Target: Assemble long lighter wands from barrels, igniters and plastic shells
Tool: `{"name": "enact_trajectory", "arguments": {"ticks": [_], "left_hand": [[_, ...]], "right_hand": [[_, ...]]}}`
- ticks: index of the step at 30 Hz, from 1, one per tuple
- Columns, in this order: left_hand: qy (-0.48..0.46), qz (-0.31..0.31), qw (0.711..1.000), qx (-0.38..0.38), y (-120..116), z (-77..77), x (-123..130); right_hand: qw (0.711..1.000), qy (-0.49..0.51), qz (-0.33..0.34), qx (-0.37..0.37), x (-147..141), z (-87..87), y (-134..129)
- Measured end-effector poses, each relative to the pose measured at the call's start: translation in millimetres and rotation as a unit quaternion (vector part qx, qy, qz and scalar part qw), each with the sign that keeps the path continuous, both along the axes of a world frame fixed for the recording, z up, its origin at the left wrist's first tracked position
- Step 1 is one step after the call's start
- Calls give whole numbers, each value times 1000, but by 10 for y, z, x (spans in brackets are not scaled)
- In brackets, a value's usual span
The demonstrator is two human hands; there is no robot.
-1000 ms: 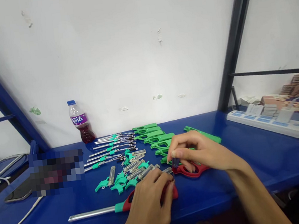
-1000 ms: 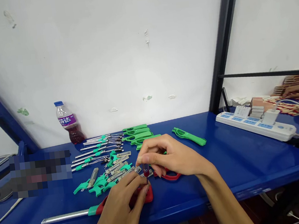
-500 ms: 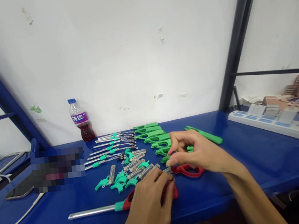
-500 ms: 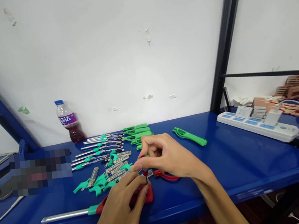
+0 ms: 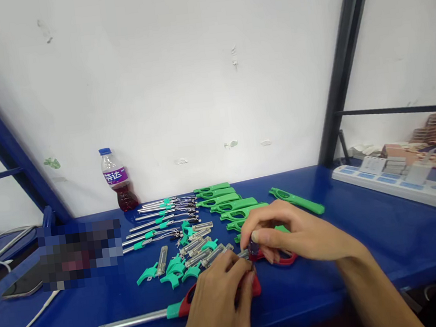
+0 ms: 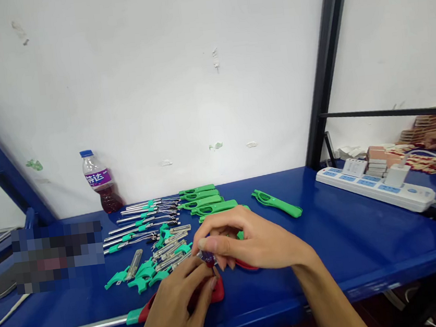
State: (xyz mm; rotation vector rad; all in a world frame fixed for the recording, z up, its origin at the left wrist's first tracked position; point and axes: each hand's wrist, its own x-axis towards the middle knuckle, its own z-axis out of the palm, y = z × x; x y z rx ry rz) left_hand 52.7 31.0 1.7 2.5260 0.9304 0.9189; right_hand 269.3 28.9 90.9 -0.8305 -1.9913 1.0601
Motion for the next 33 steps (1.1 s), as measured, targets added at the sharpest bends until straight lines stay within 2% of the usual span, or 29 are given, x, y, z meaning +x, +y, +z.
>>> {"name": "enact_trajectory", "arguments": {"ticks": [6, 12, 19, 26, 33], "left_hand": [[2, 4, 1000, 8, 7, -62, -3], [10, 14, 1000, 26, 30, -87, -7], [16, 15, 999, 41, 38, -99, -17], [6, 14, 999, 34, 63, -153, -17], [55, 9, 992, 110, 94, -232, -37]], "right_hand": [[999, 20, -38, -3, 2, -26, 4], [992, 8, -128, 6, -53, -40, 26], [988, 10, -153, 31, -114, -49, 42], [986, 7, -163, 26, -89, -59, 32], [985, 3, -170, 27, -86, -80, 49]]}}
